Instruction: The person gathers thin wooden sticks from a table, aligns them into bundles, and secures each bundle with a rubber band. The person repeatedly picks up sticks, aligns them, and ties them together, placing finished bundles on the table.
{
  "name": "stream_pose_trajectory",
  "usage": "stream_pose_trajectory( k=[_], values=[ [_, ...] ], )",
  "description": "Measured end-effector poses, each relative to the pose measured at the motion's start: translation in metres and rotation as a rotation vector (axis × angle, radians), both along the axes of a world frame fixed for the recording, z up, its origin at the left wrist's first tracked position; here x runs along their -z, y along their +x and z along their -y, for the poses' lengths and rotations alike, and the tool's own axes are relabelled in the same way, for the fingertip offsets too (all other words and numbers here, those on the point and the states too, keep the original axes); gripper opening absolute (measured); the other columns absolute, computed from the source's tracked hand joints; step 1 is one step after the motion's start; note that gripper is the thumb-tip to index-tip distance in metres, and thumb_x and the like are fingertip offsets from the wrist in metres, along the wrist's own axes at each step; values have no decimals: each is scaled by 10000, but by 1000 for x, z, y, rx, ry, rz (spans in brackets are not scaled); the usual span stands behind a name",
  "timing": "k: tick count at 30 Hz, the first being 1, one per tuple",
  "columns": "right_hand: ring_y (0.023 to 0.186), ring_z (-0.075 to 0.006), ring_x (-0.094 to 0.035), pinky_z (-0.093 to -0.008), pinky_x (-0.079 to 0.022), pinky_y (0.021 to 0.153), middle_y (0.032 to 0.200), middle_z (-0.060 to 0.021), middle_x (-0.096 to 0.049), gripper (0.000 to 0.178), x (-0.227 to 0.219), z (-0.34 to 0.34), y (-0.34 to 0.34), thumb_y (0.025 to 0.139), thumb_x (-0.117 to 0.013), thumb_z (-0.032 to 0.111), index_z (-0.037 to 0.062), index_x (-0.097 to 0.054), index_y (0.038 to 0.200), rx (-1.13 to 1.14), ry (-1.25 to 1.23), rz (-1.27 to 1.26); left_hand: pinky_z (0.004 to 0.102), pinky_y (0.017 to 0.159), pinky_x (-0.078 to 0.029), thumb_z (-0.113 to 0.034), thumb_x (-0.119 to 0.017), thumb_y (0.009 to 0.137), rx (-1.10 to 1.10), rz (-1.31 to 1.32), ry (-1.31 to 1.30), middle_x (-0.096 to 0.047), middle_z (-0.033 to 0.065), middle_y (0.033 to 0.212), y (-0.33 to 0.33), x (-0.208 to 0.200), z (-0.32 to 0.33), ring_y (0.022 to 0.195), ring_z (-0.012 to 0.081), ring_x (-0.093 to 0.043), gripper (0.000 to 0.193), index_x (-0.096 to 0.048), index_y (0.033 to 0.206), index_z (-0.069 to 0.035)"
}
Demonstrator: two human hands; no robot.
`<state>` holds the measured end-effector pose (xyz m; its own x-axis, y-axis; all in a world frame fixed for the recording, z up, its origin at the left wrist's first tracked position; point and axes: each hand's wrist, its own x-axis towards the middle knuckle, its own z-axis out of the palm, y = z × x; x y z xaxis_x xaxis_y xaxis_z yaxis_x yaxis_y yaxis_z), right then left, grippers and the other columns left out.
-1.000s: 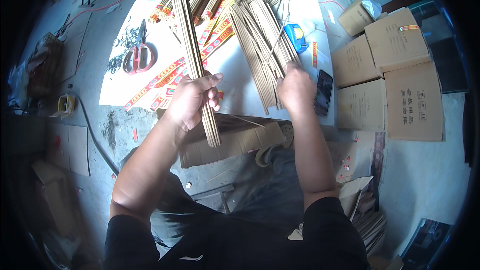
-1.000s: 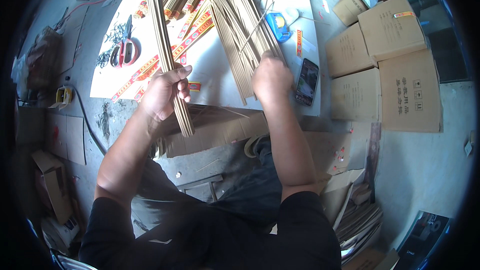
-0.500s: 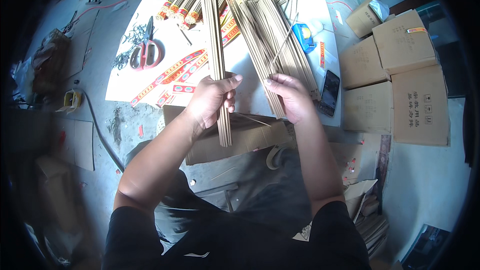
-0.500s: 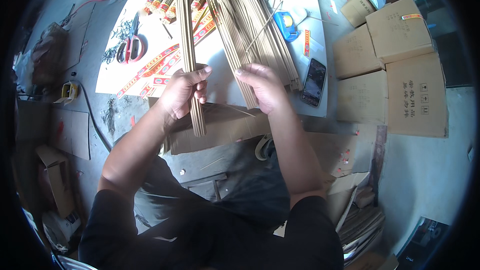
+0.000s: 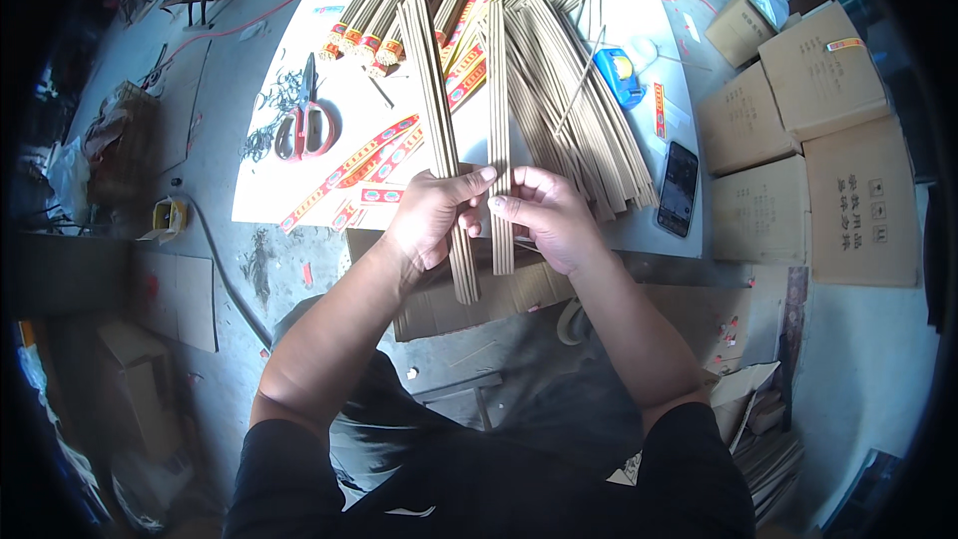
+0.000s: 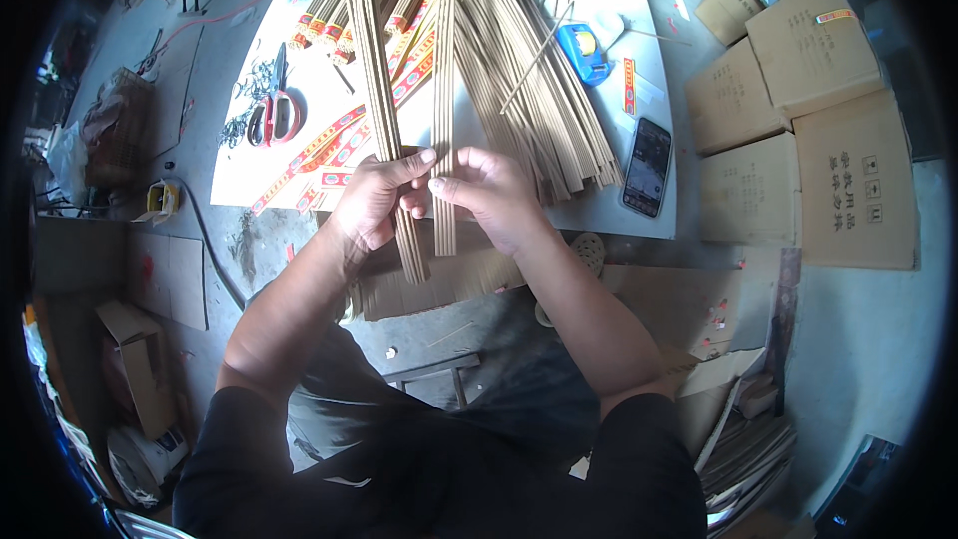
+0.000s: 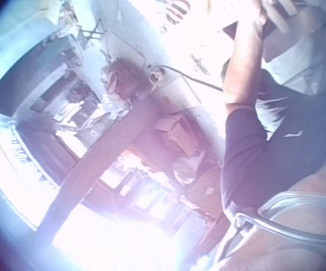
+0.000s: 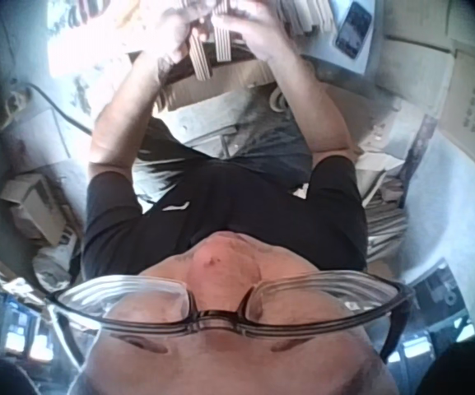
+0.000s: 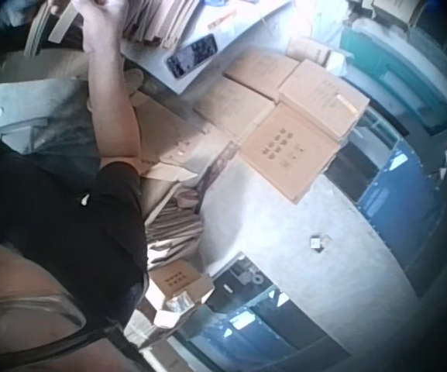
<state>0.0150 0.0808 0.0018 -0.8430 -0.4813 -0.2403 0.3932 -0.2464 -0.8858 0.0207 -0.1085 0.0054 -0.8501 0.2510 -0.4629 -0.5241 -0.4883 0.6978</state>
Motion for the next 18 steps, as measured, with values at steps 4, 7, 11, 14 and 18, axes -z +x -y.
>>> stream_pose_trajectory(
  k=[4,7,11,14,18],
  values=[
    [953,-141,-683,-289,-540,866,1071,-96,-721,195,6,1,2,944,-670,55,-28,-674,1121,16,68,18,245,489,-446,-140,-774,914,40,-16,-44,-564,10,740,0,-2,2,519,95,-479,196,-665,988,5],
    [974,-122,-669,-277,-530,868,1076,-89,-721,201,6,-1,2,937,-675,56,-27,-679,1120,14,47,52,243,486,-454,-109,-747,919,39,-26,-81,-584,27,753,1,-3,1,518,99,-493,160,-664,986,10],
    [954,-110,-654,-280,-530,860,1038,-69,-710,204,1,-4,1,933,-683,56,-25,-672,1120,56,53,82,265,477,-465,-73,-718,907,26,-51,-69,-625,61,745,-2,-1,7,512,118,-529,137,-670,979,33],
    [913,-105,-657,-283,-537,839,1024,-64,-705,194,-6,-4,2,939,-693,69,-26,-670,1107,50,88,45,255,479,-462,-116,-739,918,43,-63,-85,-606,42,771,-2,-4,9,547,91,-511,171,-650,994,9],
    [903,-101,-664,-269,-544,811,1007,-66,-709,168,-3,2,4,943,-697,77,-31,-680,1070,56,64,26,249,485,-460,-188,-797,900,58,-97,-50,-593,16,745,2,1,4,535,86,-510,272,-656,1014,15]
  ],
)
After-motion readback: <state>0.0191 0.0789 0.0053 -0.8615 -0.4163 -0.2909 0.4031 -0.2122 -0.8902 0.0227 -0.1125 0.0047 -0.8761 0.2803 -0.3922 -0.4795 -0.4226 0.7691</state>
